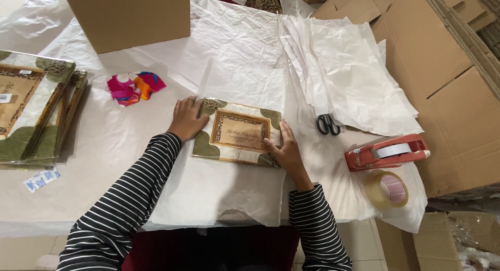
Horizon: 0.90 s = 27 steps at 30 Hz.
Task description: The person wraps picture frames in white tissue paper by applying labels, folding the paper around the frames, and securing the edges with adhesive tape from a dispenser.
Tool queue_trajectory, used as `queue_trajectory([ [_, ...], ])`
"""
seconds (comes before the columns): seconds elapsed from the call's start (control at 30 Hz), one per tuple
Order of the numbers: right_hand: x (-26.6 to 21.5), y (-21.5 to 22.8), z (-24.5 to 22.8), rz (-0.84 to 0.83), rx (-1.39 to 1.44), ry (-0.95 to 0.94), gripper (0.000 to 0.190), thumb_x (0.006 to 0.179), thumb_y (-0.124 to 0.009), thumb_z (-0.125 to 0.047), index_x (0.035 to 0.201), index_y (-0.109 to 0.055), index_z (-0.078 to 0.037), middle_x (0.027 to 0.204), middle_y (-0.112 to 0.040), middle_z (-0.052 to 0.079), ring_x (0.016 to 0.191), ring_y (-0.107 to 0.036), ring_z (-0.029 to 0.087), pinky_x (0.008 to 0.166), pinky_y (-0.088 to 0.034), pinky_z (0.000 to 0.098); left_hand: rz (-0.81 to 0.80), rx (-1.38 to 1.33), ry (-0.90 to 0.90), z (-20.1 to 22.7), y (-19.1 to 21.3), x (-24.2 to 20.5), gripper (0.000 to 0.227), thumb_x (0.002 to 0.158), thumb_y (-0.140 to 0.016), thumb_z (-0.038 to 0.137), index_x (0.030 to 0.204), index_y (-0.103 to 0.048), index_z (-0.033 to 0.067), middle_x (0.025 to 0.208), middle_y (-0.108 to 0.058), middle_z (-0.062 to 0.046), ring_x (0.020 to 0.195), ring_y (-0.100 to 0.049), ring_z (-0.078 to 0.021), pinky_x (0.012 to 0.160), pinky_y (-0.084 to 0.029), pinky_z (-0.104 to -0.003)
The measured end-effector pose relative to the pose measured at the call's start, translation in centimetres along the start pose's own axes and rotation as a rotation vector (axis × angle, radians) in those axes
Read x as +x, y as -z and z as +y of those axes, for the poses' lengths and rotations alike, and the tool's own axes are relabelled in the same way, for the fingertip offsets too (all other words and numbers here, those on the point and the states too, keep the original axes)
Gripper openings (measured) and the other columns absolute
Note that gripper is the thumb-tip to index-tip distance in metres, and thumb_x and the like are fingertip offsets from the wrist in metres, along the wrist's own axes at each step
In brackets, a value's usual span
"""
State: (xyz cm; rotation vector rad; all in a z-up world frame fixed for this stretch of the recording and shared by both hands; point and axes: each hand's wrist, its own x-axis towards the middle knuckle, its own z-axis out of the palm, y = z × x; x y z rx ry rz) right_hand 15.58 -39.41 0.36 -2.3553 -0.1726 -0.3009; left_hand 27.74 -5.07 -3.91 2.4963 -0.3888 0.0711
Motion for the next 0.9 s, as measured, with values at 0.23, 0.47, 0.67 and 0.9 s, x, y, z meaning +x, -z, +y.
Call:
queue_trajectory([
  [0.23,-0.3,0.4,-1.2,0.012,0.004,-0.002,0.083,0.09,-0.076,-0.04,0.148,-0.043,0.01,0.157,-0.038,0.029,0.147,-0.036,0.043,0.123,-0.028,0.0503,0.059,0.031,-0.039,-0.3,-0.5,-0.2,0.074,0.094,-0.053,0.057,0.153,-0.045,0.0124,0.153,-0.043,-0.015,0.151,-0.032,-0.0336,0.128,-0.01,-0.058],
  [0.47,-0.1,0.0,-0.1,0.013,0.0,0.017,0.085,0.09,-0.076,-0.043,0.149,-0.042,0.01,0.157,-0.038,0.028,0.148,-0.036,0.043,0.124,-0.028,0.0499,0.066,-0.013,-0.036,0.4,0.0,-1.1,0.072,0.097,-0.052,0.053,0.153,-0.04,0.0091,0.152,-0.043,-0.016,0.151,-0.032,-0.0333,0.128,-0.009,-0.057],
  [0.67,-0.2,0.0,0.0,0.014,-0.011,0.028,0.086,0.091,-0.075,-0.044,0.149,-0.042,0.01,0.157,-0.039,0.029,0.148,-0.036,0.043,0.123,-0.028,0.0507,0.076,-0.03,-0.025,0.9,0.2,-1.4,0.073,0.097,-0.053,0.053,0.152,-0.04,0.0066,0.152,-0.044,-0.017,0.15,-0.032,-0.0332,0.128,-0.008,-0.057],
  [0.9,-0.2,0.2,-0.6,0.015,-0.001,0.022,0.086,0.092,-0.074,-0.042,0.15,-0.04,0.01,0.158,-0.037,0.03,0.148,-0.035,0.045,0.123,-0.028,0.0519,0.089,-0.043,-0.014,0.9,0.2,-1.3,0.073,0.096,-0.056,0.051,0.151,-0.041,0.0059,0.152,-0.044,-0.016,0.15,-0.033,-0.0333,0.128,-0.008,-0.056],
])
